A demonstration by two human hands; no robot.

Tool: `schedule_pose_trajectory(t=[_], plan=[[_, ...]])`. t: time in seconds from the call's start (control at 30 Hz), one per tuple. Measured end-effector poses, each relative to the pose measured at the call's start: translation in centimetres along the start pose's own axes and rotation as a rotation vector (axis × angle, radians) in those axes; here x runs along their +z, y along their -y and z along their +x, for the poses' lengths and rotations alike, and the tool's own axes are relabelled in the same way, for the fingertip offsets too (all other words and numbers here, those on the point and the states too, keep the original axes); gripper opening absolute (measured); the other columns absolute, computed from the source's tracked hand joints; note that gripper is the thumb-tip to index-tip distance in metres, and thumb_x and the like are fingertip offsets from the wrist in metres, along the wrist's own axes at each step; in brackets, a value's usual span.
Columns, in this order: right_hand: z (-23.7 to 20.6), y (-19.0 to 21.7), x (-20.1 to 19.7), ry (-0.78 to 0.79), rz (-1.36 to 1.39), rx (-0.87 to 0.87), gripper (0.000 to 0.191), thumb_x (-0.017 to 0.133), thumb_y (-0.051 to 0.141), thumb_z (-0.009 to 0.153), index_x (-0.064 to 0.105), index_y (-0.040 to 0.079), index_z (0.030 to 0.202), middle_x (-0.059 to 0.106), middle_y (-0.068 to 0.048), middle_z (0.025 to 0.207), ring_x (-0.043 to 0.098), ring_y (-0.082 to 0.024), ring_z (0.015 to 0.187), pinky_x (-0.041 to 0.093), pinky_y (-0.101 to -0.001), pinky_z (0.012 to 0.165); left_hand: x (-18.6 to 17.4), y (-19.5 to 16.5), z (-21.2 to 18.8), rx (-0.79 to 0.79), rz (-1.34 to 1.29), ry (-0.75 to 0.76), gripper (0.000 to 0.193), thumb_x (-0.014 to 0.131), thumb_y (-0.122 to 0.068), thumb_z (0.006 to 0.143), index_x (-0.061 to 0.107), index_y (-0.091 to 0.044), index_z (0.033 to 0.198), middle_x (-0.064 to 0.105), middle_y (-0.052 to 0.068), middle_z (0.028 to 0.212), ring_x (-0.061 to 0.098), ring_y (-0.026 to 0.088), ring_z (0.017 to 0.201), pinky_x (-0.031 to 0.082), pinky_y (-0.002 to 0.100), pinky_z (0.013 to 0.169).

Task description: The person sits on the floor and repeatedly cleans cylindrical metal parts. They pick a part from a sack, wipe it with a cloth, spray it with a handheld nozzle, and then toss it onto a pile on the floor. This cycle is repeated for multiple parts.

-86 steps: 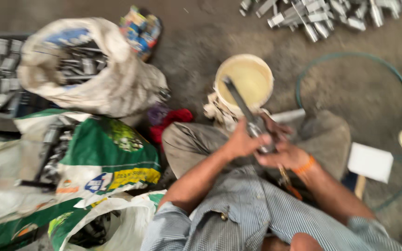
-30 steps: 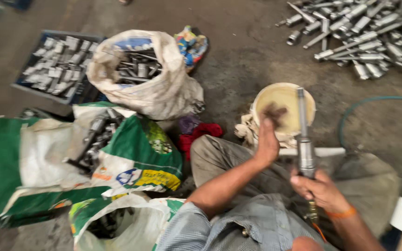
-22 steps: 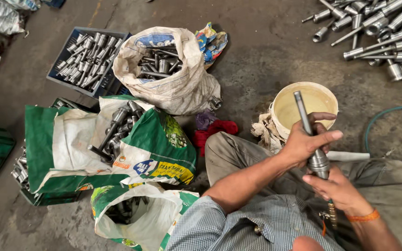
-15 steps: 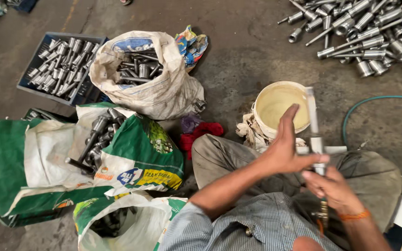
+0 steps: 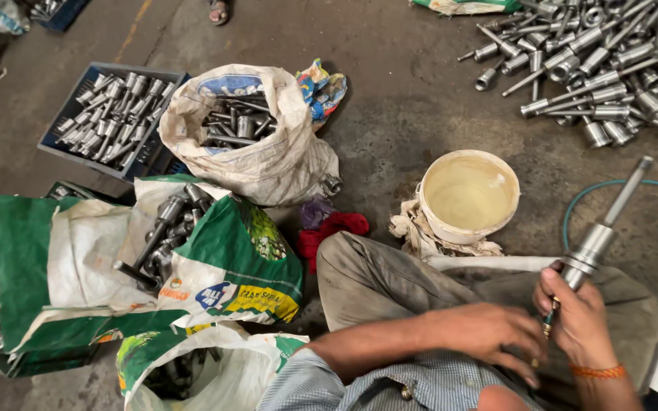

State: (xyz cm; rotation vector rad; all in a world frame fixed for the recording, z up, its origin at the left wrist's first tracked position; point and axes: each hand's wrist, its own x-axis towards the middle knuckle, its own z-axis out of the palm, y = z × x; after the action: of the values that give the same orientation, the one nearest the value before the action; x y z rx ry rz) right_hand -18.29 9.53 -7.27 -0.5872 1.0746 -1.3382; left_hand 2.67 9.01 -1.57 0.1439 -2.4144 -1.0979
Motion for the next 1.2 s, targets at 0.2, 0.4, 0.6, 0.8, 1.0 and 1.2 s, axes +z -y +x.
schedule_pose_trajectory(t=[0.2,0.4,0.6,0.8,1.0,1.2], plan=[[1.4,-1.7,-2.5,-0.077,0.172,0.013,0.023,0.064,0.018,0.107,0.05,0.012,0.09,0.047,0.002,0.076,0.045,-0.011,0.062,0.036,-0.0272,0.054,1.5,2.7,-1.8,0.136,-0.011,-0.092,0.034,0.074,-0.033,0.091,0.068,-0.017,0.12,0.067,0.0,0.117,0.067,0.021,0.108,0.057,0.029,0.092],[1.6,-2.9,-3.6,-0.162,-0.032,0.073,0.028,0.066,0.022,0.105,0.047,0.01,0.087,0.047,0.001,0.072,0.047,-0.012,0.061,0.035,-0.0289,0.05,3.6,5.2,-0.7,-0.536,-0.364,-0.309,0.033,0.077,-0.035,0.094,0.071,-0.008,0.113,0.076,0.006,0.092,0.074,0.013,0.082,0.059,0.027,0.074],[-0.3,0.2,-2.8,-0.253,-0.323,0.277,0.017,0.069,0.017,0.093,0.055,0.009,0.088,0.049,-0.001,0.065,0.042,-0.013,0.05,0.031,-0.0305,0.044,5.1,9.9,0.8,-0.39,-0.447,-0.378,0.058,0.083,-0.05,0.082,0.063,-0.001,0.104,0.07,0.012,0.094,0.065,0.015,0.089,0.056,0.03,0.076],[-3.9,0.7,-1.8,-0.026,-0.256,0.522,0.016,0.071,0.021,0.085,0.058,0.011,0.086,0.05,-0.001,0.058,0.044,-0.01,0.044,0.032,-0.0263,0.038,2.5,13.8,1.9,-0.237,-0.953,-0.006,0.062,0.058,-0.05,0.103,0.054,-0.001,0.14,0.064,0.02,0.133,0.062,0.026,0.109,0.05,0.04,0.093],[-3.7,-4.6,-3.1,0.178,-0.569,0.374,0.032,0.058,0.029,0.102,0.066,0.0,0.092,0.065,-0.007,0.078,0.06,-0.015,0.067,0.048,-0.0272,0.058,3.2,12.8,0.1,-0.243,-1.298,-0.247,0.049,0.057,-0.046,0.109,0.062,0.002,0.115,0.071,0.024,0.123,0.068,0.03,0.117,0.055,0.041,0.104],[-3.6,-6.1,-5.4,0.117,-1.143,-0.242,0.034,0.055,0.019,0.102,0.061,0.0,0.13,0.071,-0.014,0.12,0.069,-0.026,0.11,0.055,-0.0353,0.094,3.0,14.2,-0.8,-0.373,-1.543,-0.465,0.043,0.057,-0.038,0.109,0.063,0.005,0.106,0.071,0.025,0.112,0.07,0.034,0.113,0.057,0.044,0.096]])
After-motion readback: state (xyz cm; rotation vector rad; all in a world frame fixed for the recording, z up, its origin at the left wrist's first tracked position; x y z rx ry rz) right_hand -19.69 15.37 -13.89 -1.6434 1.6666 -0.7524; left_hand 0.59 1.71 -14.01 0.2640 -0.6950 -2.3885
